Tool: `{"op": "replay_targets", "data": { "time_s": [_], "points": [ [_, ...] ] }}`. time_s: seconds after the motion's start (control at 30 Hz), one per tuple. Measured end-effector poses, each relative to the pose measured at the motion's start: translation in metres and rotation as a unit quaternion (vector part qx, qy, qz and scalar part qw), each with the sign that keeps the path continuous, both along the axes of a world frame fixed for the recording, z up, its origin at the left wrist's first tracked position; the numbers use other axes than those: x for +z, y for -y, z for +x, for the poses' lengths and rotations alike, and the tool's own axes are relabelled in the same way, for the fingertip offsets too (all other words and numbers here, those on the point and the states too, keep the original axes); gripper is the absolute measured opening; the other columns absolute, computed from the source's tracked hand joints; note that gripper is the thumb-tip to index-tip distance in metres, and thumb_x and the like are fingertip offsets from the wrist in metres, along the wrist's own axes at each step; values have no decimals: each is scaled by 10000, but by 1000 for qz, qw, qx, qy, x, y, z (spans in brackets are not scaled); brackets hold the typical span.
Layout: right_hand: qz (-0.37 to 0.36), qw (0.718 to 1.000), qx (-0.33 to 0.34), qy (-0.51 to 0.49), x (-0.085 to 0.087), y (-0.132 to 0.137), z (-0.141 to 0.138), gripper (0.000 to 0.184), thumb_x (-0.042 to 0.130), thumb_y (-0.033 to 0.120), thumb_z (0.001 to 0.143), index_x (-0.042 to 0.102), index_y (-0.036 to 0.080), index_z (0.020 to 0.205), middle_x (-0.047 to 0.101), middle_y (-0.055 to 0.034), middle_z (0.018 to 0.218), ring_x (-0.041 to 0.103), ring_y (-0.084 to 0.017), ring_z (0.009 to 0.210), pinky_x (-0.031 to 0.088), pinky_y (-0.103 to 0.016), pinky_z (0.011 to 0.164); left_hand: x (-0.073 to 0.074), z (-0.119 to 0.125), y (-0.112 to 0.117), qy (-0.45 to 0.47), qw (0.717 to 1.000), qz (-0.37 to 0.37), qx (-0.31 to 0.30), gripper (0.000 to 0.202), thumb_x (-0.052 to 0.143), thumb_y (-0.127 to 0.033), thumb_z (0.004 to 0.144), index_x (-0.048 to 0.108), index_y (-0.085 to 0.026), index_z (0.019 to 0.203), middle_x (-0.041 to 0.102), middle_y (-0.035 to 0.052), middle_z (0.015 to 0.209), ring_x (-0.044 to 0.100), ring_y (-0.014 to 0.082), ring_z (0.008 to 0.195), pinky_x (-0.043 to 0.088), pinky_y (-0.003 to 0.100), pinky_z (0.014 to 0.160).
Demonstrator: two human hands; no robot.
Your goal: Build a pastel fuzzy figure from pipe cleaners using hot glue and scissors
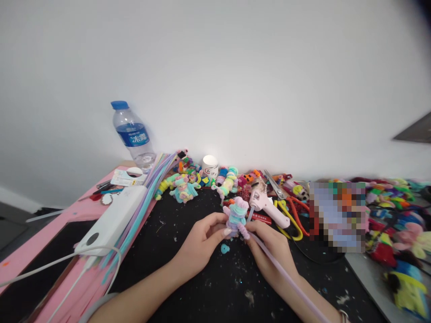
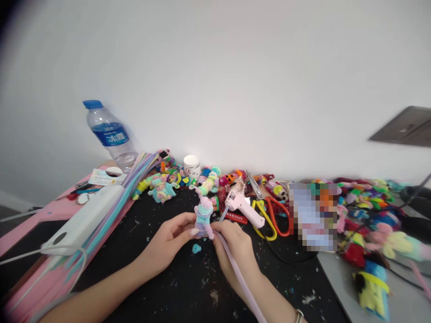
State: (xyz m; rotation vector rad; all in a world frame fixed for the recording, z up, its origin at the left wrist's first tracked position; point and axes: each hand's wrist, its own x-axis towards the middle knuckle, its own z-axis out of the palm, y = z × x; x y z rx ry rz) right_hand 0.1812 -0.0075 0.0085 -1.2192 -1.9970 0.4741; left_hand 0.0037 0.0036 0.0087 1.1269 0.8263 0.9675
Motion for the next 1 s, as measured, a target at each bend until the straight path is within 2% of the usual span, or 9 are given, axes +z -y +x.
{"op": "replay_targets", "data": {
  "time_s": [0.6, 1.0],
  "points": [
    [21, 999, 33, -27, 1, 4, -2, 110, 486, 116, 839, 542, 193, 784, 598, -18, 708, 539, -139, 619, 424, -238, 590, -1, 1, 2, -22, 999, 24, 9, 233, 586, -226, 807, 618, -160, 1029, 678, 66, 1008, 607, 223, 947, 442, 328, 866],
    [45, 998, 28, -30, 0, 8, -5, 143, 487, 100, 820, 471, 193, 713, 525, 9, 632, 486, -119, 566, 380, -219, 541, 2, 2, 5, -78, 996, 46, 25, 192, 564, -169, 800, 613, -144, 984, 682, 67, 990, 617, 201, 916, 452, 307, 843]
  ]
}}
